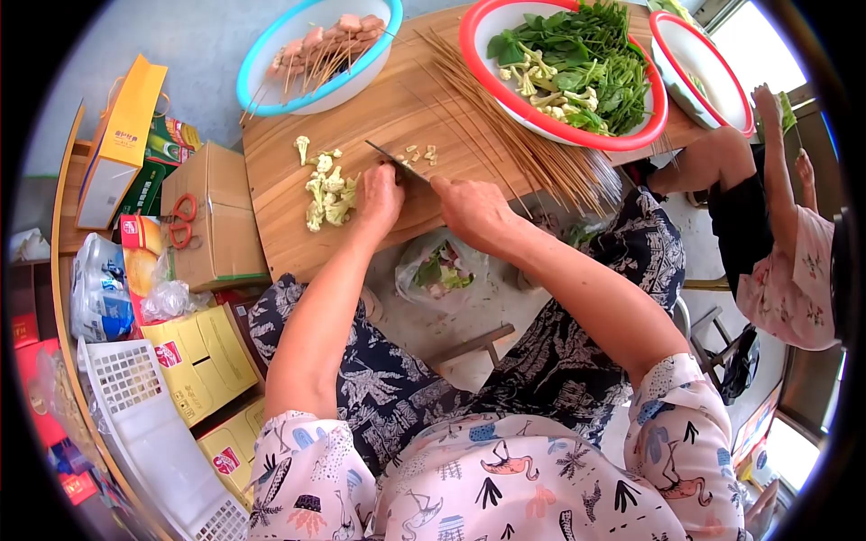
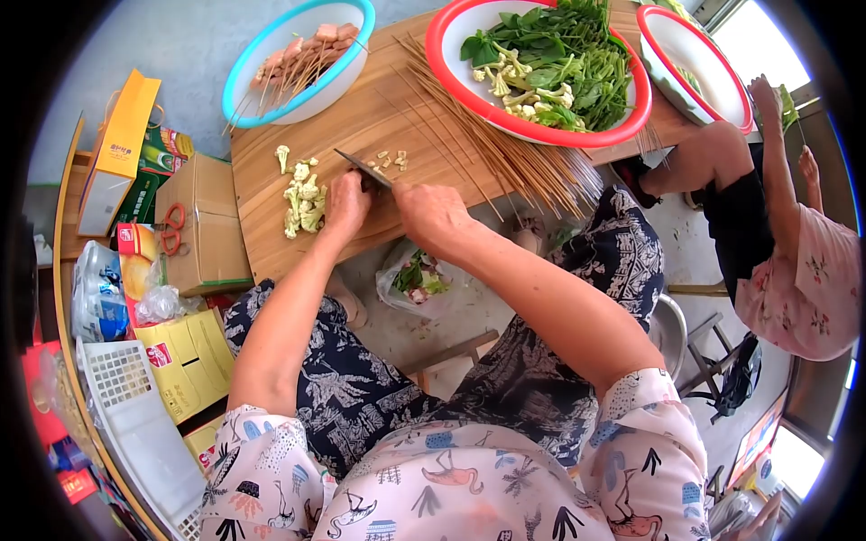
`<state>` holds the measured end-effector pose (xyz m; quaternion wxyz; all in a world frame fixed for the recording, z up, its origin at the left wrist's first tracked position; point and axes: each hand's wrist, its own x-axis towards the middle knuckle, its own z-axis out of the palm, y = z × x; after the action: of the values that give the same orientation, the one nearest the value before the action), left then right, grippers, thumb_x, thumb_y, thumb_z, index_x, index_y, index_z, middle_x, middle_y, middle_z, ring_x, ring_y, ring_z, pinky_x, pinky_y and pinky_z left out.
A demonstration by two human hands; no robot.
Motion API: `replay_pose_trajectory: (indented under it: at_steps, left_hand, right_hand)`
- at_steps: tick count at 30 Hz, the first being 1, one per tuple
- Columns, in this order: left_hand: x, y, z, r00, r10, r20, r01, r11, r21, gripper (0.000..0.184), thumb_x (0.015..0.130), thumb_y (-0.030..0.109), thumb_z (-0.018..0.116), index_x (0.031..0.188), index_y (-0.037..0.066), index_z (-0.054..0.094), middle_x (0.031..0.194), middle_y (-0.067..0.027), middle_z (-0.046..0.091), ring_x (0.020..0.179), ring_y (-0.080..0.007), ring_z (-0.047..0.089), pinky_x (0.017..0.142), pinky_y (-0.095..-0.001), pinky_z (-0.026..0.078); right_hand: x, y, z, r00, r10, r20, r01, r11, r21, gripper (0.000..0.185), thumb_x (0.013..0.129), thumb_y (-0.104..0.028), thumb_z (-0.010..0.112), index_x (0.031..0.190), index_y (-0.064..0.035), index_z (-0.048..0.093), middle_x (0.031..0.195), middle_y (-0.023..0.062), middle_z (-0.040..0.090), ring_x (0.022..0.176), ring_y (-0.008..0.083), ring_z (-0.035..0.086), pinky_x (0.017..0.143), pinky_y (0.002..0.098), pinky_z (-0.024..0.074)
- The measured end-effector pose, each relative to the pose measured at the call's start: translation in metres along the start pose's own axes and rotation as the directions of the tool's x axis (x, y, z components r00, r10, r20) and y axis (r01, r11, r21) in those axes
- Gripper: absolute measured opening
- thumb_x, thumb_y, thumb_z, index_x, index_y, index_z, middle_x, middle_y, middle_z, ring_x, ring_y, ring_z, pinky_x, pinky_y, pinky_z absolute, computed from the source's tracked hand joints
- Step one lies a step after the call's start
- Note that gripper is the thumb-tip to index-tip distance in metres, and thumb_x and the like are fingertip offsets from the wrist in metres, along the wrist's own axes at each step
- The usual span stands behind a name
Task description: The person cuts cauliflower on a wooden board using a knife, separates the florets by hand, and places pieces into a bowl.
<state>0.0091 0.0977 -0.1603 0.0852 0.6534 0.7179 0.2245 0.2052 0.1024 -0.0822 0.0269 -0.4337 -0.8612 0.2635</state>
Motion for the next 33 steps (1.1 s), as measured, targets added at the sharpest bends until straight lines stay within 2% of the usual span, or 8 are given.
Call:
replay_pose_trajectory:
  at_steps: [5, 8, 11, 15, 24, 28, 30, 33]
  left_hand:
    - [-0.004, -0.001, -0.013, 0.983, 0.151, -0.106, -0.151, 0.988, 0.006, 0.011, 0.075, 0.01, 0.068, 0.081, 0.001, 0.069, 0.079, -0.0222, 0.066, 0.077, -0.041, 0.064, 0.068, -0.0476, 0.05]
    - [0.019, -0.011, -0.054, 0.981, -0.184, 0.056, 0.19, 0.973, -0.132, 0.018, 0.08, 0.028, 0.072, 0.079, 0.01, 0.072, 0.079, -0.0148, 0.066, 0.079, -0.0331, 0.064, 0.069, -0.0445, 0.05]
    - [0.038, -0.066, -0.069, 0.925, -0.378, -0.043, 0.373, 0.924, -0.088, 0.015, 0.084, 0.027, 0.065, 0.086, 0.015, 0.074, 0.09, -0.0115, 0.071, 0.084, -0.0292, 0.067, 0.07, -0.0405, 0.051]
    - [0.048, -0.135, -0.058, 0.878, -0.452, -0.16, 0.446, 0.892, -0.072, 0.017, 0.084, 0.029, 0.064, 0.09, 0.016, 0.074, 0.091, -0.0096, 0.071, 0.087, -0.0284, 0.067, 0.073, -0.04, 0.051]
    - [0.049, -0.117, -0.048, 0.818, -0.573, 0.052, 0.573, 0.82, 0.01, 0.022, 0.075, 0.029, 0.075, 0.091, 0.017, 0.069, 0.093, -0.0087, 0.071, 0.09, -0.03, 0.067, 0.076, -0.0418, 0.051]
    - [0.055, -0.111, -0.049, 0.866, -0.5, 0.008, 0.5, 0.864, -0.069, 0.02, 0.074, 0.021, 0.074, 0.091, 0.014, 0.066, 0.092, -0.0086, 0.071, 0.089, -0.029, 0.067, 0.075, -0.0406, 0.051]
    - [0.053, -0.09, -0.048, 0.973, -0.212, -0.091, 0.189, 0.959, -0.212, 0.021, 0.074, 0.012, 0.071, 0.094, 0.011, 0.063, 0.09, -0.0088, 0.071, 0.087, -0.0276, 0.068, 0.073, -0.0402, 0.052]
    - [0.037, -0.038, -0.046, 0.997, -0.076, 0.034, 0.083, 0.957, -0.277, 0.023, 0.076, 0.006, 0.068, 0.098, 0.008, 0.061, 0.089, -0.0103, 0.07, 0.084, -0.0275, 0.068, 0.074, -0.0394, 0.052]
  right_hand:
    - [-0.003, -0.003, -0.022, 0.997, 0.064, 0.047, -0.063, 0.998, -0.013, 0.021, 0.087, -0.011, 0.049, 0.104, -0.0031, 0.056, 0.087, 0.0227, 0.069, 0.087, 0.0399, 0.067, 0.075, 0.0494, 0.0516]
    - [-0.011, 0.008, -0.03, 0.994, 0.033, -0.107, -0.023, 0.996, 0.092, 0.025, 0.089, -0.015, 0.048, 0.11, -0.0026, 0.052, 0.086, 0.0243, 0.067, 0.085, 0.0425, 0.064, 0.076, 0.0532, 0.049]
    - [-0.02, 0.009, -0.039, 0.988, 0.029, -0.149, -0.007, 0.989, 0.145, 0.023, 0.089, -0.016, 0.048, 0.107, -0.0018, 0.051, 0.082, 0.0247, 0.066, 0.083, 0.044, 0.063, 0.075, 0.0545, 0.0475]
    - [-0.025, 0.01, -0.044, 0.987, 0.008, -0.158, 0.02, 0.984, 0.176, 0.02, 0.088, -0.015, 0.051, 0.102, -0.0013, 0.049, 0.079, 0.0255, 0.064, 0.081, 0.0453, 0.062, 0.074, 0.0547, 0.0465]
    - [-0.02, 0.012, -0.034, 0.993, 0.002, -0.12, 0.017, 0.987, 0.16, 0.02, 0.088, -0.016, 0.052, 0.102, -0.0018, 0.05, 0.077, 0.0244, 0.064, 0.081, 0.0456, 0.062, 0.074, 0.0552, 0.0469]
    - [-0.023, 0.012, -0.04, 0.993, 0.022, -0.12, -0.002, 0.986, 0.165, 0.021, 0.088, -0.015, 0.052, 0.104, -0.0013, 0.051, 0.077, 0.0245, 0.064, 0.081, 0.0453, 0.062, 0.074, 0.0548, 0.0471]
    - [-0.023, 0.015, -0.042, 0.995, 0.045, -0.09, -0.027, 0.981, 0.195, 0.033, 0.088, -0.017, 0.054, 0.118, -0.0038, 0.055, 0.083, 0.0255, 0.064, 0.084, 0.045, 0.06, 0.074, 0.0527, 0.0471]
    - [-0.022, 0.019, -0.04, 0.988, -0.002, -0.153, 0.03, 0.983, 0.182, 0.022, 0.088, -0.015, 0.052, 0.104, 0.0001, 0.052, 0.077, 0.0246, 0.064, 0.082, 0.0444, 0.062, 0.074, 0.0545, 0.0471]
